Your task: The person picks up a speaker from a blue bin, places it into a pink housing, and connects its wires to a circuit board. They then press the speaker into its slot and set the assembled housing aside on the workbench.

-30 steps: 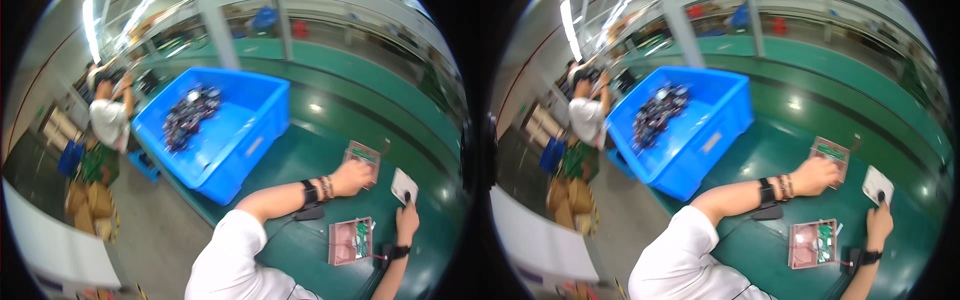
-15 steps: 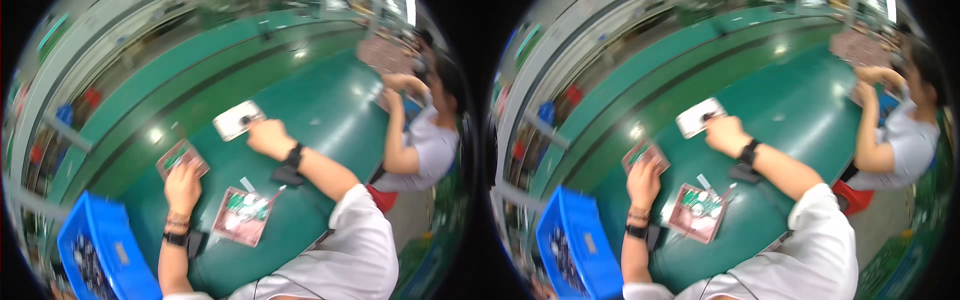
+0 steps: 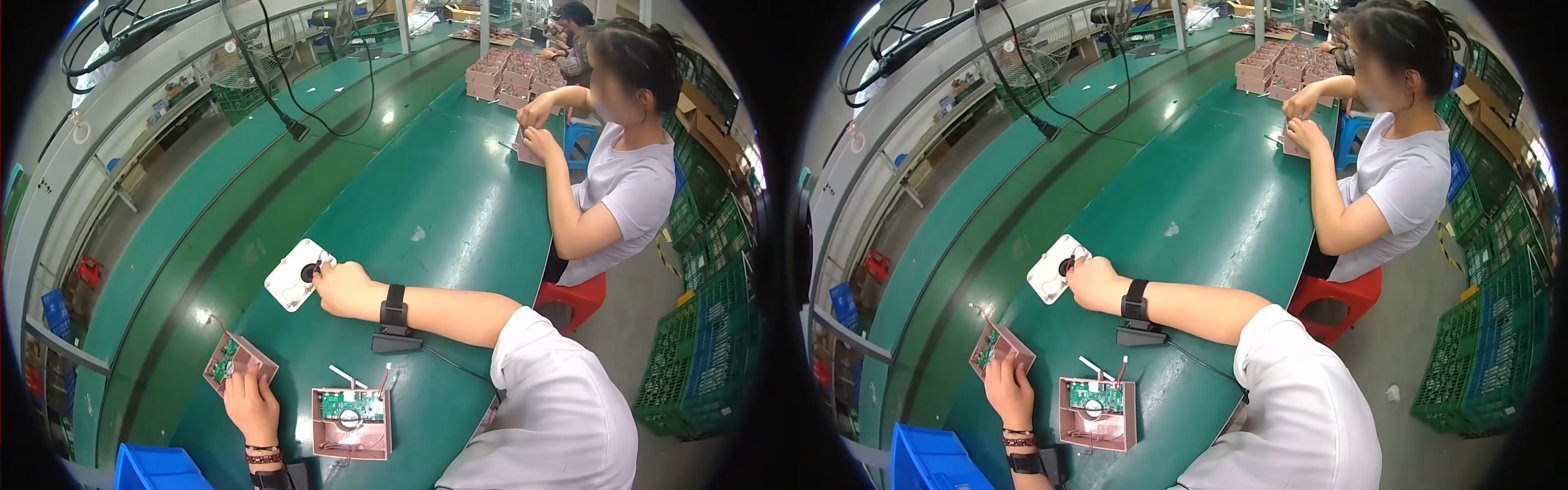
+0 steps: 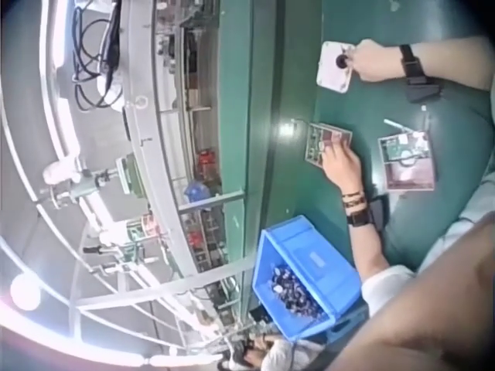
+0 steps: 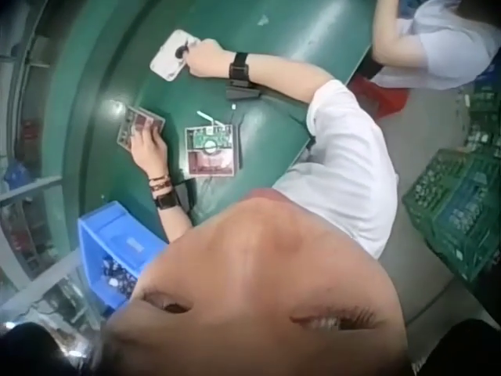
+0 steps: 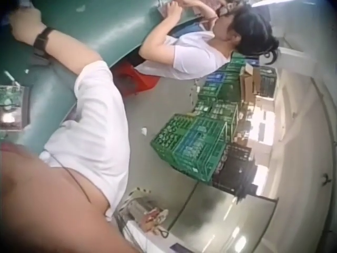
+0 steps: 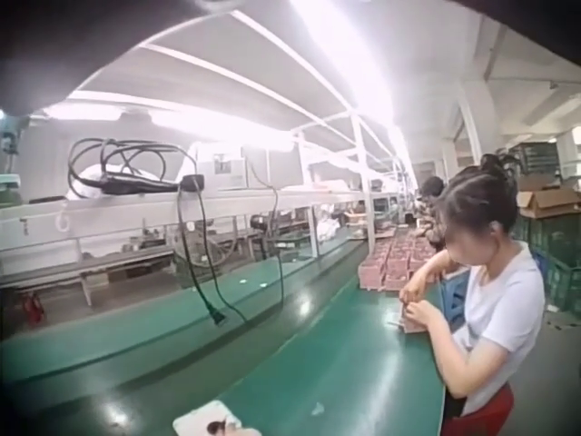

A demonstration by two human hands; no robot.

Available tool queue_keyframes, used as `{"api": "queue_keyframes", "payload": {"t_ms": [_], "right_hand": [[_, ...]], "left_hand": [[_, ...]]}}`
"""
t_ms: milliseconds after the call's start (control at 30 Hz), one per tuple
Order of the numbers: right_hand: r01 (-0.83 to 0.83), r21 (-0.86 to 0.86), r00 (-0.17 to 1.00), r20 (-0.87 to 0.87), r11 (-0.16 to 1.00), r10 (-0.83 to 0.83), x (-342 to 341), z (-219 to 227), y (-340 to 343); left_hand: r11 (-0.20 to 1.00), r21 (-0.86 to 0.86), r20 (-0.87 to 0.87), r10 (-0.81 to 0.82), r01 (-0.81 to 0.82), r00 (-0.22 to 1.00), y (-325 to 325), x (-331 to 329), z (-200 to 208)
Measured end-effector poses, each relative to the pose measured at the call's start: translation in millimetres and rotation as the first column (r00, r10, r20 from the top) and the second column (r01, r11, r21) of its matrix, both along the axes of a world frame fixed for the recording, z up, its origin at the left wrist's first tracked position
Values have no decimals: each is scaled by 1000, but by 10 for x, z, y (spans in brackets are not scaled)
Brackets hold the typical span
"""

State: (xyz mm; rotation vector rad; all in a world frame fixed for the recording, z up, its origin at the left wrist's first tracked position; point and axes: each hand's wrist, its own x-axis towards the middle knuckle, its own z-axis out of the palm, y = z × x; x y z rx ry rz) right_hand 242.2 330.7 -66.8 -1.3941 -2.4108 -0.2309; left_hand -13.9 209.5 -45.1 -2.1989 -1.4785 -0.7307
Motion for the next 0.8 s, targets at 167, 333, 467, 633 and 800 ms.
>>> {"api": "queue_keyframes", "payload": {"t_ms": [167,333,467,633,800], "right_hand": [[-10,-27,1000,-12,1000,9,-58,14,19],[0,2,1000,-2,1000,0,-20,-16,9],[-13,19,1000,-9,1000,14,-14,-32,11],[-5,38,1000,-15,999,5,-15,-42,25],[-26,61,1000,-10,998,27,-12,-25,31]], "left_hand": [[998,-55,26,24,-23,999,-26,-7,34],[996,-78,24,41,-39,999,-34,28,30],[995,-90,16,47,-45,999,-43,33,40],[995,-93,5,44,-43,999,-27,15,25],[993,-104,0,64,-63,998,-30,18,41]]}}
